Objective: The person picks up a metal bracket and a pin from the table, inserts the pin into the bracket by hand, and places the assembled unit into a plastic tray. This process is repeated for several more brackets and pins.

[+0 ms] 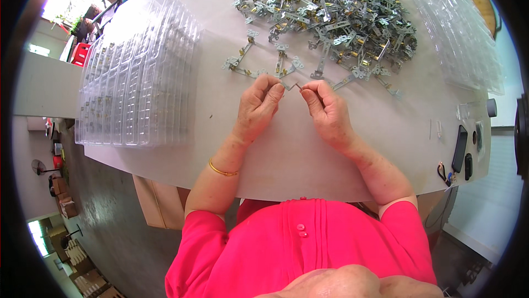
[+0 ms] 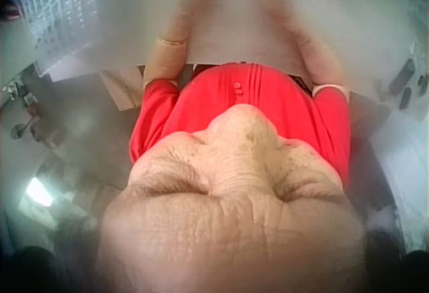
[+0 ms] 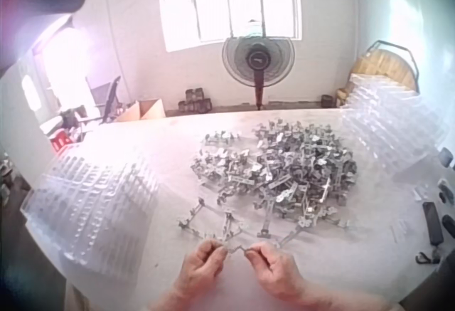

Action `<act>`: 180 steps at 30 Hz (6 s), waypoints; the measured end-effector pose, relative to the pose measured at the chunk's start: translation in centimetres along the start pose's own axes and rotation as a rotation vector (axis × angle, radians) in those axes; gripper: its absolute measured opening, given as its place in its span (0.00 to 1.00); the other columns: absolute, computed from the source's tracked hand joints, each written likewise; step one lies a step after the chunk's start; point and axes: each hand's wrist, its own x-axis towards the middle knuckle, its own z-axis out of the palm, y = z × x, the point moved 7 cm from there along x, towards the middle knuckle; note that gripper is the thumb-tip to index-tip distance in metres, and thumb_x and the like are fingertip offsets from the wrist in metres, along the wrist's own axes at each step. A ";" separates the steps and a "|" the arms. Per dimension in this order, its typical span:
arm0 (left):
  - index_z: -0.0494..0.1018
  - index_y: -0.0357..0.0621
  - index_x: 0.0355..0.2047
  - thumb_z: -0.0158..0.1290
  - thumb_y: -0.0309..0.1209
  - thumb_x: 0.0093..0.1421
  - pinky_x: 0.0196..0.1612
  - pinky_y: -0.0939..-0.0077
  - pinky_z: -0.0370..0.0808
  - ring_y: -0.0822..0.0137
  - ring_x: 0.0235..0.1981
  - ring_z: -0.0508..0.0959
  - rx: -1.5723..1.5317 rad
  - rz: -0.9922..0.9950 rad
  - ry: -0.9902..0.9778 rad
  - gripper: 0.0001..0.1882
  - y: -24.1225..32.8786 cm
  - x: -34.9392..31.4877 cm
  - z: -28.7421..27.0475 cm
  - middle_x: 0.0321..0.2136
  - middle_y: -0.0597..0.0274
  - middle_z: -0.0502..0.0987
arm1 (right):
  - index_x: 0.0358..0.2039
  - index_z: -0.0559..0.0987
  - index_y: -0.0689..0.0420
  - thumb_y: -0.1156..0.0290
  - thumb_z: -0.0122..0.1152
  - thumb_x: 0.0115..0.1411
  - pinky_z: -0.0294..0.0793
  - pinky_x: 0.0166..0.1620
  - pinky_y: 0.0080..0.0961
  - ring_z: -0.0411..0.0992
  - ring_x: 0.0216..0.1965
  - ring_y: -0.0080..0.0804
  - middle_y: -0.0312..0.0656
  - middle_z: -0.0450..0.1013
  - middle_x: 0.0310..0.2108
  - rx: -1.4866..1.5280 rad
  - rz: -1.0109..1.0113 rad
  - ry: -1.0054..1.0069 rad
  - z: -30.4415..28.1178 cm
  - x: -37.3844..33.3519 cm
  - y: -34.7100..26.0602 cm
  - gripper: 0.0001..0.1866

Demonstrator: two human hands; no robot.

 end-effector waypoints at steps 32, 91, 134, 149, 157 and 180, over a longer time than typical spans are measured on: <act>0.71 0.42 0.35 0.49 0.37 0.70 0.17 0.85 0.58 0.79 0.15 0.65 -0.266 -0.295 -0.232 0.11 -1.9 0.0 1.1 0.21 0.71 0.67 | 0.36 0.74 0.58 0.76 0.60 0.64 0.72 0.49 0.25 0.74 0.43 0.29 0.38 0.75 0.39 0.145 -0.240 -0.154 -1.8 1.8 -3.5 0.03; 0.69 0.45 0.31 0.43 0.41 0.73 0.21 0.86 0.60 0.81 0.17 0.66 -0.027 -0.097 -0.231 0.16 -0.4 -0.1 1.4 0.18 0.73 0.68 | 0.36 0.75 0.58 0.73 0.63 0.64 0.61 0.23 0.18 0.60 0.19 0.13 0.30 0.67 0.17 -0.048 -0.084 -0.001 -1.3 0.4 -3.3 0.05; 0.69 0.44 0.32 0.44 0.40 0.71 0.17 0.84 0.57 0.77 0.15 0.61 -0.541 -0.255 -0.247 0.14 -1.3 -0.2 1.3 0.21 0.66 0.67 | 0.37 0.78 0.57 0.73 0.60 0.66 0.62 0.25 0.17 0.59 0.23 0.12 0.26 0.66 0.21 0.084 0.032 -0.023 -0.9 0.4 -1.8 0.02; 0.67 0.45 0.29 0.44 0.40 0.72 0.18 0.85 0.56 0.80 0.17 0.61 -0.255 -0.147 -0.203 0.16 -0.8 -0.1 0.8 0.21 0.70 0.65 | 0.35 0.76 0.59 0.73 0.59 0.66 0.64 0.25 0.19 0.62 0.22 0.15 0.30 0.68 0.20 -0.007 0.055 -0.059 -1.1 0.5 -2.1 0.04; 0.67 0.44 0.30 0.45 0.40 0.71 0.17 0.86 0.55 0.81 0.17 0.61 -0.233 -0.137 -0.225 0.15 -0.3 0.0 0.5 0.19 0.71 0.64 | 0.43 0.73 0.59 0.69 0.55 0.69 0.65 0.28 0.19 0.63 0.23 0.16 0.31 0.68 0.20 0.122 0.121 -0.151 -0.7 0.6 -1.8 0.08; 0.67 0.39 0.29 0.52 0.36 0.68 0.24 0.76 0.60 0.77 0.22 0.60 0.260 0.066 -0.385 0.14 0.1 -0.9 2.8 0.19 0.71 0.62 | 0.40 0.76 0.56 0.69 0.59 0.67 0.69 0.34 0.16 0.68 0.30 0.15 0.28 0.72 0.28 0.279 0.280 -0.340 -0.4 0.6 -0.8 0.06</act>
